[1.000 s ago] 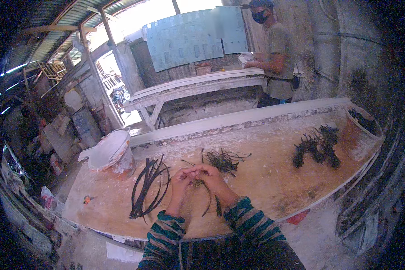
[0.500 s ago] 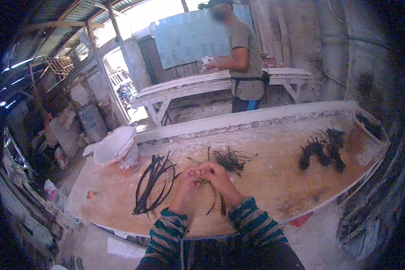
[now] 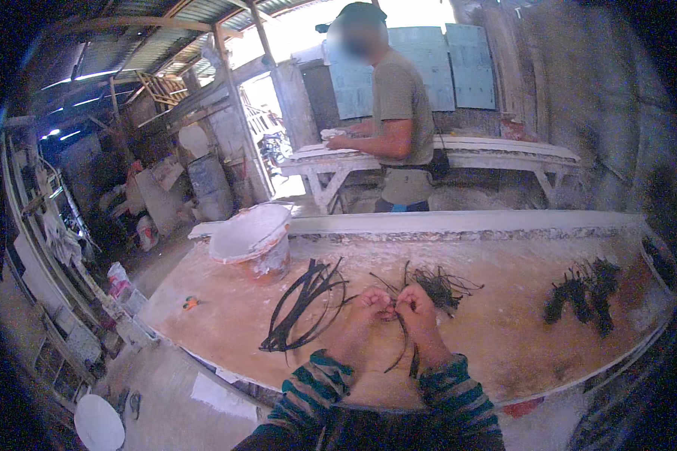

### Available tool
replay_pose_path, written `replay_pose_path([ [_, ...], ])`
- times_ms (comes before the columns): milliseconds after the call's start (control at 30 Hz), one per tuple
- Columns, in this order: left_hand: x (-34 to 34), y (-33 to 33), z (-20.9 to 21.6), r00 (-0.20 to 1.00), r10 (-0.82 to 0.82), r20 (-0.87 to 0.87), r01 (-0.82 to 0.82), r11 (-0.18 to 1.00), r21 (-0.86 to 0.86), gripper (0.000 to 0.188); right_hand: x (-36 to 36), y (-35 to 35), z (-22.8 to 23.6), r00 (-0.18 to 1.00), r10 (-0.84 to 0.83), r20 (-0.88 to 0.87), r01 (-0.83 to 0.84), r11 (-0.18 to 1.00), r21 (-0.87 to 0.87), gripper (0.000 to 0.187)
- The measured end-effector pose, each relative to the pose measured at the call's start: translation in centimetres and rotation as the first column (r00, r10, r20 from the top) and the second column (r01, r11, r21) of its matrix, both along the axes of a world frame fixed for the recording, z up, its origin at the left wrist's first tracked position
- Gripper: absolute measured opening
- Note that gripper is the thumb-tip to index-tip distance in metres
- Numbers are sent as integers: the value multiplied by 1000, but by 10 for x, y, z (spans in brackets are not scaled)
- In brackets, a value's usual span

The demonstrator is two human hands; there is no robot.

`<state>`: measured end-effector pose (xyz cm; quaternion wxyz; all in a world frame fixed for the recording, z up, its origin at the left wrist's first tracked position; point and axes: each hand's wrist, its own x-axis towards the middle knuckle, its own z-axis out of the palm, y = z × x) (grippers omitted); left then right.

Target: The person sorts and organizes black cable strips on a workbench, separating them into piles by hand. A coworker in the background wipes a long white object with a cloth.

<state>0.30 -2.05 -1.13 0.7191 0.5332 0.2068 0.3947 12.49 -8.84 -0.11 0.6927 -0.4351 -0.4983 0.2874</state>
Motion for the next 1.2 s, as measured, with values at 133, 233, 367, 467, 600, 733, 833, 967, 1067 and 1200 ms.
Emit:
replay_pose_path([
  [133,0,-1,0,1000,-11,0,11,997,79,13,-1,-5,4,999,-42,-11,42,999,-5,6],
  [233,4,-2,-4,999,-29,-37,33,994,101,19,-1,-5,5,999,-35,-12,35,999,-1,4],
  [367,5,2,-10,995,-85,-46,93,974,205,21,-1,-4,5,1000,-16,14,16,1000,4,3],
  [467,4,5,-13,995,-81,-55,91,972,215,20,-2,-4,4,1000,-11,20,11,1000,-10,3],
  [600,5,2,-9,996,-37,-76,50,982,184,15,-4,-4,2,998,-28,47,28,1000,10,4],
  [733,2,-2,-3,995,11,-103,20,957,291,15,-4,-3,1,999,-23,30,24,999,-37,4],
  [833,1,-2,-3,989,65,-133,0,898,441,17,-3,-3,1,999,12,32,-9,996,-91,5],
  [967,2,1,-5,994,44,-95,8,870,492,13,-8,-2,1,998,11,65,-10,1000,-13,8],
  [1067,0,1,-4,995,33,-96,19,866,499,9,-11,-4,1,992,-12,123,7,999,41,11],
  [1200,-1,0,-2,991,30,-134,35,888,458,6,-11,-5,0,980,-53,191,37,996,86,13],
])
